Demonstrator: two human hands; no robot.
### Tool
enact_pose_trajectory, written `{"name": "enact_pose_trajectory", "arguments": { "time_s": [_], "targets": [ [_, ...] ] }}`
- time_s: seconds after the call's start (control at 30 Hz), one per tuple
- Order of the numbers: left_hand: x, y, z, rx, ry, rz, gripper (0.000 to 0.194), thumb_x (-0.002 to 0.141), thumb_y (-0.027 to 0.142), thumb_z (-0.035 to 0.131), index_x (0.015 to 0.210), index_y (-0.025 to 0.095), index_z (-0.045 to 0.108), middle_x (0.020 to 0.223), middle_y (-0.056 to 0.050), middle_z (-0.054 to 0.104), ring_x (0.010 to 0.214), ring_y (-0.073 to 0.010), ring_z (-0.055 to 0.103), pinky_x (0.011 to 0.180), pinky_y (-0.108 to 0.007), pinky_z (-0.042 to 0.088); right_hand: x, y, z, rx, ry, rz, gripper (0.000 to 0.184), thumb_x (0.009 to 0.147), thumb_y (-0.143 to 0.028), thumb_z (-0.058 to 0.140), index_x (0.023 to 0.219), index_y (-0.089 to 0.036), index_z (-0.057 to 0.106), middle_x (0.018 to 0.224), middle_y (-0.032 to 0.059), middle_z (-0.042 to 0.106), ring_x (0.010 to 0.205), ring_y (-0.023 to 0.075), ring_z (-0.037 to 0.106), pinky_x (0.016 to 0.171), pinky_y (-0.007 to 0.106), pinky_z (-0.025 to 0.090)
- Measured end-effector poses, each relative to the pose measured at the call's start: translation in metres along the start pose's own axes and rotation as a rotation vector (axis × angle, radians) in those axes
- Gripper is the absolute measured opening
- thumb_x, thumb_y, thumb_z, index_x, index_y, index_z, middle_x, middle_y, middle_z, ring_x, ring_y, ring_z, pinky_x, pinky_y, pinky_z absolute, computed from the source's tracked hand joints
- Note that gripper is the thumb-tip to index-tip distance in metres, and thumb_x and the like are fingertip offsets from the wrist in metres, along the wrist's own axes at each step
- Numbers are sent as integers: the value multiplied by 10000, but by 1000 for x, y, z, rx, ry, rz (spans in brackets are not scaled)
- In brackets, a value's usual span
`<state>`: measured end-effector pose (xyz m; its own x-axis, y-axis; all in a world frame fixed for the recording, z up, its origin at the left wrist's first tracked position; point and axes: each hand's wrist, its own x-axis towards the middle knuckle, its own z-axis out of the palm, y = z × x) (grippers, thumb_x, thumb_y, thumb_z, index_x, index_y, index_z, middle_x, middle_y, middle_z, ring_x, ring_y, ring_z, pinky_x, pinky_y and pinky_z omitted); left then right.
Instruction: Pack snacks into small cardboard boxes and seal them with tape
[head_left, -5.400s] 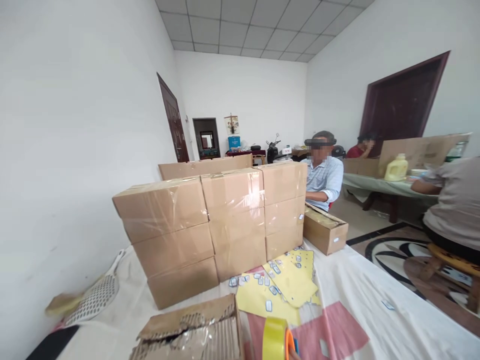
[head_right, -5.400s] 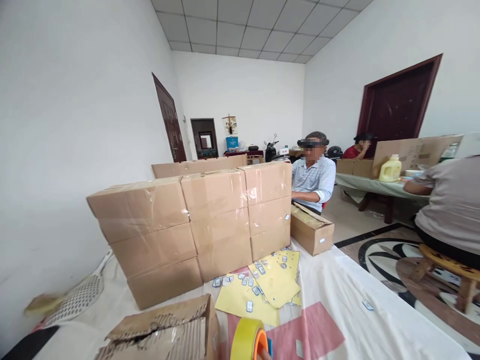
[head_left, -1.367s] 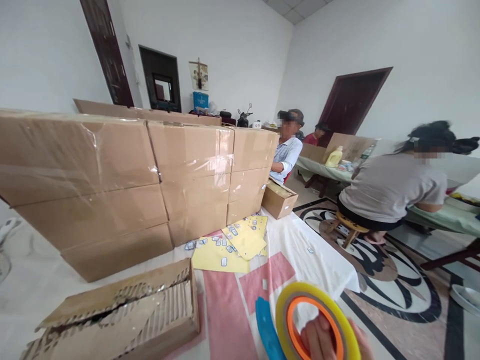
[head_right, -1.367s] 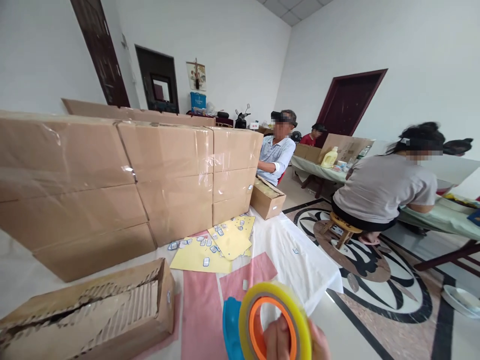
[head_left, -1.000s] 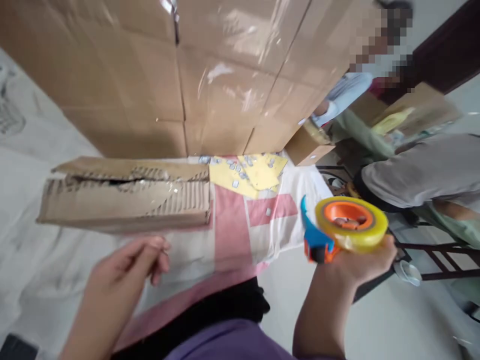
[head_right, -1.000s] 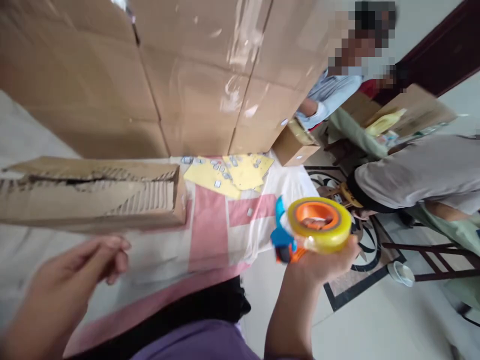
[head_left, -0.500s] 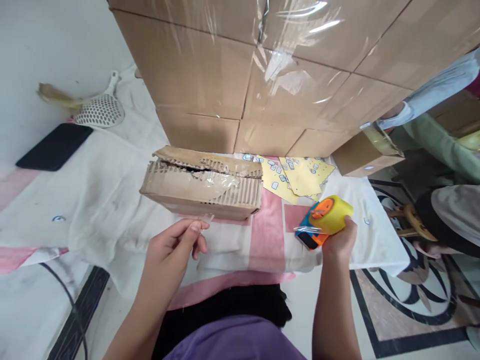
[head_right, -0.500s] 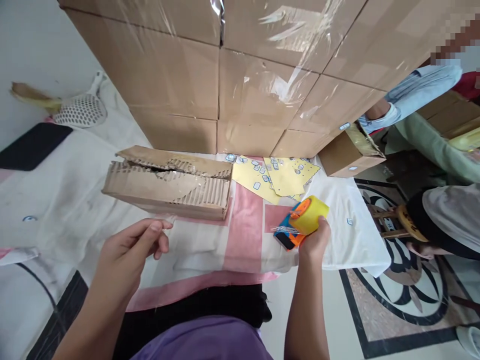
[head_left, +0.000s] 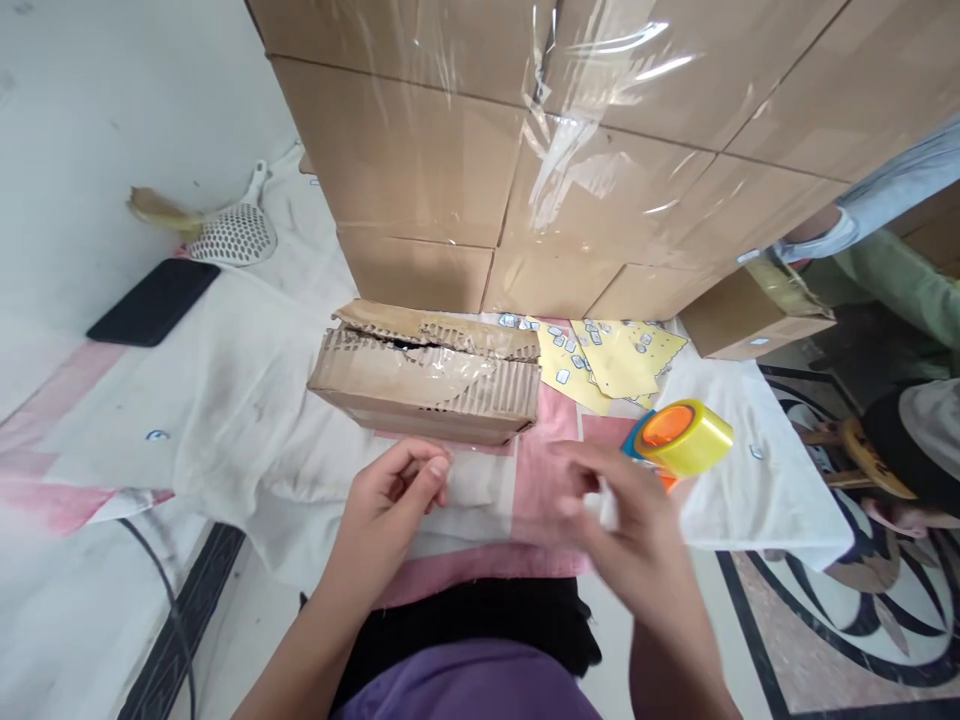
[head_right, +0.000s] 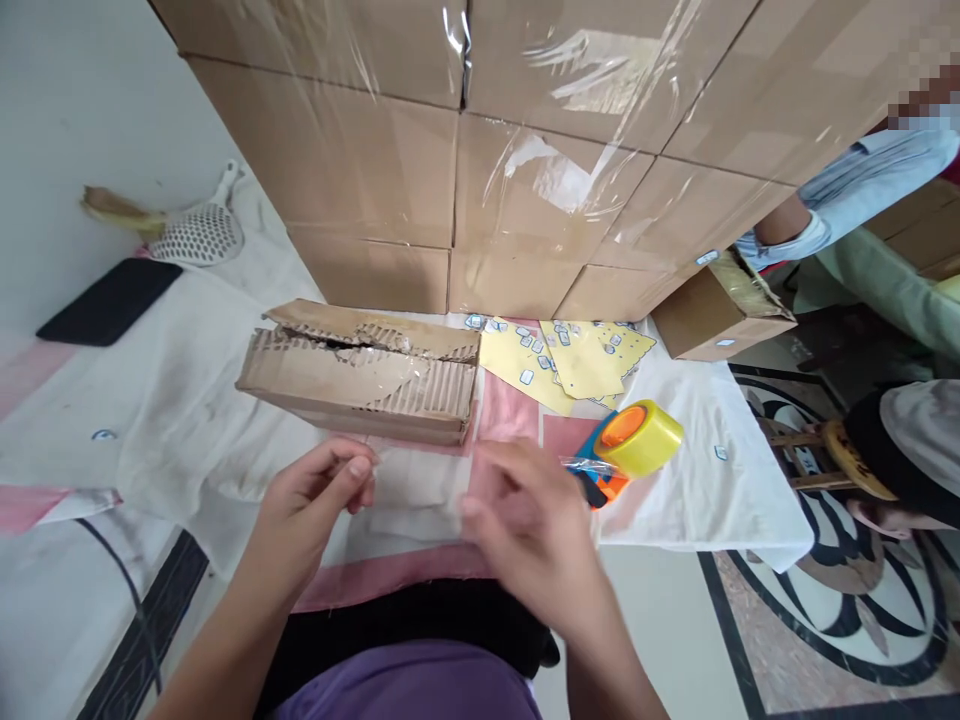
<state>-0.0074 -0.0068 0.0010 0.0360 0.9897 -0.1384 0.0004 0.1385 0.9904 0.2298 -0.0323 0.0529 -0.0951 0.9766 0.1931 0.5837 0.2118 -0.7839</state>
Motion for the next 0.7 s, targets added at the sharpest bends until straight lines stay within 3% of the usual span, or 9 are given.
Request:
{"name": "enact_pose_trajectory", "arguments": {
  "time_s": [0.07, 0.17, 0.27, 0.37, 0.5, 0.63, 0.7],
  "targets": [
    [-2, 3, -2, 91, -56, 42, 297, 945, 453, 603, 817, 190, 655, 623, 27, 612, 581, -109, 543, 559, -219, 438, 18, -19, 26, 13, -195, -64, 260, 951, -263, 625, 1200, -238, 692, 842, 17, 679, 788, 160, 621, 731, 270, 473],
    [-9, 2, -12, 303, -57, 173, 253, 964, 400, 581, 842, 203, 683, 673, 25, 664, 616, -114, 593, 595, -221, 456, 35, -31, 49, 116, -353, -105, 226, 996, -214, 557, 1100, -271, 749, 901, -9, 755, 803, 130, 675, 759, 240, 480],
    [-18, -5, -21, 514, 122, 297, 197, 967, 339, 586, 856, 211, 687, 686, 27, 678, 618, -120, 608, 606, -232, 456, 38, -29, 58, 253, -376, -82, 243, 1000, -231, 557, 1109, -285, 768, 918, -13, 777, 803, 128, 700, 744, 227, 500],
    [-23, -17, -24, 657, 252, 484, 165, 983, 259, 574, 850, 205, 656, 681, 22, 665, 610, -123, 599, 603, -244, 447, 36, -25, 62, 361, -370, 43, 270, 1004, -291, 555, 1201, -251, 735, 876, 8, 770, 807, 144, 699, 719, 234, 517],
    [-21, -26, -25, 808, 212, 784, 38, 953, 197, 635, 915, 194, 626, 671, 6, 649, 596, -138, 545, 604, -284, 415, 36, -27, 64, 555, -521, 224, 337, 1029, -411, 509, 1104, -174, 737, 796, 27, 725, 726, 130, 665, 680, 229, 526],
    [-18, -26, -27, 909, 119, 885, 126, 918, 251, 704, 956, 174, 611, 686, -6, 665, 609, -150, 534, 595, -307, 390, 36, -26, 64, 576, -606, 314, 321, 1013, -395, 538, 885, -152, 702, 757, 23, 681, 652, 104, 612, 599, 198, 498],
    [-18, -26, -28, 919, 113, 905, 168, 904, 288, 726, 944, 170, 612, 678, -2, 665, 606, -154, 542, 590, -312, 387, 36, -21, 59, 535, -561, 311, 294, 1009, -370, 546, 853, -160, 679, 730, 12, 665, 616, 97, 594, 576, 194, 495]
  ]
}}
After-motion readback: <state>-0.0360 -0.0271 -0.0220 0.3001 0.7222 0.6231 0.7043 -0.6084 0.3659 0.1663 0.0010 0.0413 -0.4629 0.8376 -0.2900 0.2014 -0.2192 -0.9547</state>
